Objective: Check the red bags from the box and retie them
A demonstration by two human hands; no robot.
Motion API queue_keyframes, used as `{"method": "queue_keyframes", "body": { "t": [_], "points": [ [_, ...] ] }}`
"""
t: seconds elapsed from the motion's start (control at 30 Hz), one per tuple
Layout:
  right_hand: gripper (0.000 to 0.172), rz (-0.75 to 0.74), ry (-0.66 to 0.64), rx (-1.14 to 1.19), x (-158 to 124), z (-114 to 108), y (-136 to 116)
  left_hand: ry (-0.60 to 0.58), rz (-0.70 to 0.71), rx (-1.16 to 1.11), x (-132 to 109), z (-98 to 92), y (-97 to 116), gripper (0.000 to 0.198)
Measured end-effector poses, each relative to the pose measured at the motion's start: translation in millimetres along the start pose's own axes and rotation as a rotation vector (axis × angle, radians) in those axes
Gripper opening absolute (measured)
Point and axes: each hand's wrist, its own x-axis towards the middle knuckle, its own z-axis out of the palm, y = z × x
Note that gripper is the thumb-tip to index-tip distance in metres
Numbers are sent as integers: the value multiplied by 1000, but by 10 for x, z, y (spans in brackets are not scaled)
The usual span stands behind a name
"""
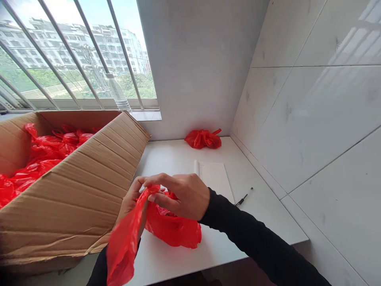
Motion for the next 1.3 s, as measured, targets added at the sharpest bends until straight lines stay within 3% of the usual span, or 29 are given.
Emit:
{"method": "queue_keyframes", "body": {
  "t": [0.13, 0.2, 0.3, 0.4, 0.53, 0.67, 0.83, 0.97, 1.03, 1.07, 1.2, 1.3],
  "points": [
    [17, 82, 146, 49, 131, -7, 27, -29, -6, 156, -51, -30, 5, 29],
    [21, 181, 176, 95, 156, -85, 27, -28, -78, 67, -44, -95, -8, 29],
    [34, 259, 217, 158, 135, -184, -10, 76, -199, -202, 12, -174, -37, 30],
    [38, 253, 232, 188, 124, -217, -78, 119, -196, -248, 64, -175, -67, 29],
    [43, 195, 154, 161, 197, -224, -152, 80, -110, -161, 75, -99, -71, 26],
    [57, 112, -61, 93, 244, -339, -156, 70, -106, -269, 101, -99, -16, 26],
    [38, -7, -123, -110, 232, -520, -145, 95, -96, -109, 117, -154, 65, 27],
    [35, -137, -170, -207, 323, -425, -227, -133, -82, 164, 61, -28, 158, 43],
    [34, -178, -219, -192, 394, -330, -267, -223, -44, 272, 66, 46, 171, 23],
    [33, -180, -228, -168, 427, -289, -270, -234, -32, 295, 82, 68, 163, 16],
    [45, -82, -173, -94, 495, -228, -97, -227, -118, 167, 178, 32, 87, 41],
    [39, 86, -261, -61, 459, -252, 114, -225, -242, -6, 217, -52, 46, 43]
  ]
}}
